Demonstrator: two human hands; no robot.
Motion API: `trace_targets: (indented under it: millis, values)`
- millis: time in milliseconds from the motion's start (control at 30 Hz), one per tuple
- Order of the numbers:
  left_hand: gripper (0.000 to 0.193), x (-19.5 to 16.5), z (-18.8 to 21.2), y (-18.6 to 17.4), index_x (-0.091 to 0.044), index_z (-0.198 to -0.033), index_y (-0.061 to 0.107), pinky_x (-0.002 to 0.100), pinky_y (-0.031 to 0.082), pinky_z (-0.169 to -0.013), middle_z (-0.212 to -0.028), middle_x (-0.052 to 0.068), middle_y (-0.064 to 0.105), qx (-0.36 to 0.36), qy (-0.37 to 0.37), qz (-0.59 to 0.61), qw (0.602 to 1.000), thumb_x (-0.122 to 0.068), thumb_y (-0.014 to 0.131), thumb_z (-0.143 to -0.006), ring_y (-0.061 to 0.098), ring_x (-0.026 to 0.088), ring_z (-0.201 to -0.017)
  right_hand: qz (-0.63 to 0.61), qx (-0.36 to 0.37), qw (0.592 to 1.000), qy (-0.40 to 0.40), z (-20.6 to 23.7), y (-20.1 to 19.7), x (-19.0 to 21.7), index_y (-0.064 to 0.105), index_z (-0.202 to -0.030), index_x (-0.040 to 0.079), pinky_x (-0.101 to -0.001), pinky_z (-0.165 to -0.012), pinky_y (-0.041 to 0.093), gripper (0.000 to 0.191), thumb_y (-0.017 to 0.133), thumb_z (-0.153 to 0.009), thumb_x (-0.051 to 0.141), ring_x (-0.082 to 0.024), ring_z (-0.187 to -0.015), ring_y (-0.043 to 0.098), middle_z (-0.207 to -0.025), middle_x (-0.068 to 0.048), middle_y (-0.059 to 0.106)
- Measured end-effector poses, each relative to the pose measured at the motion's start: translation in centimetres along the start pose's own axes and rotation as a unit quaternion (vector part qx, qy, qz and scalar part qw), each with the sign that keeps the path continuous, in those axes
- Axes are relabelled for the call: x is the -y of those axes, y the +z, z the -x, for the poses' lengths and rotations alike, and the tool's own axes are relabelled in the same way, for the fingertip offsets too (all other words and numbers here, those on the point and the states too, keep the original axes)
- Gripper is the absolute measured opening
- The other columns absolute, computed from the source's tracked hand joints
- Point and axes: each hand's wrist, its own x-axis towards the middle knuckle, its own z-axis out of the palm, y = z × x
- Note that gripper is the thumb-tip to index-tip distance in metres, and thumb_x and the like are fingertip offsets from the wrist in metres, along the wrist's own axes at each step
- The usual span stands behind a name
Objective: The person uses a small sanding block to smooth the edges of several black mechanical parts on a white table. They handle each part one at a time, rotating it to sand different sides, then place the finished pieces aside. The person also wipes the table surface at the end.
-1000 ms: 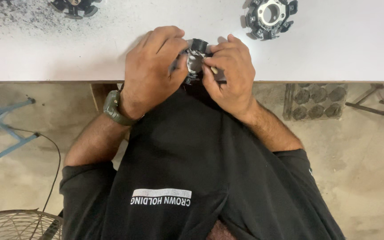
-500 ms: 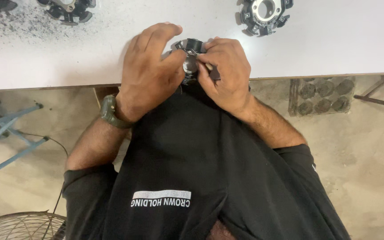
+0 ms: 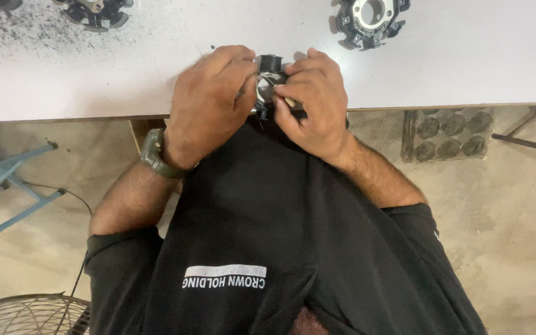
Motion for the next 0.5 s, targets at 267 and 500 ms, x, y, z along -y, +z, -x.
trace_targets:
  millis: [267, 500]
  values:
    - [0.018, 0.2, 0.8, 0.2, -0.003, -0.111, 0.066, 0.040, 0.058, -0.090, -0.129, 0.010, 0.066, -0.002, 0.001, -0.005, 1.000, 0.000, 0.072, -0.094, 0.069, 0.030, -0.109, 0.022, 0.007, 1.000, -0.002, -0.2, 0.1, 0.1, 0.063, -0.106, 0.005, -0.0560, -0.108, 0.050, 0.030, 0.083, -0.085, -0.002, -0.031, -0.110, 0.065, -0.100, -0.009, 0.065]
    - [0.017, 0.7, 2.4, 1.6, -0.003, -0.100, 0.062, 0.038, 0.058, -0.090, -0.133, 0.009, 0.063, -0.022, 0.013, -0.030, 0.999, -0.002, 0.075, -0.089, 0.068, 0.027, -0.110, 0.015, 0.012, 1.000, -0.022, -0.1, 0.3, 0.1, 0.064, -0.106, 0.006, -0.0546, -0.108, 0.052, 0.031, 0.085, -0.084, -0.003, -0.031, -0.109, 0.066, -0.099, -0.009, 0.066]
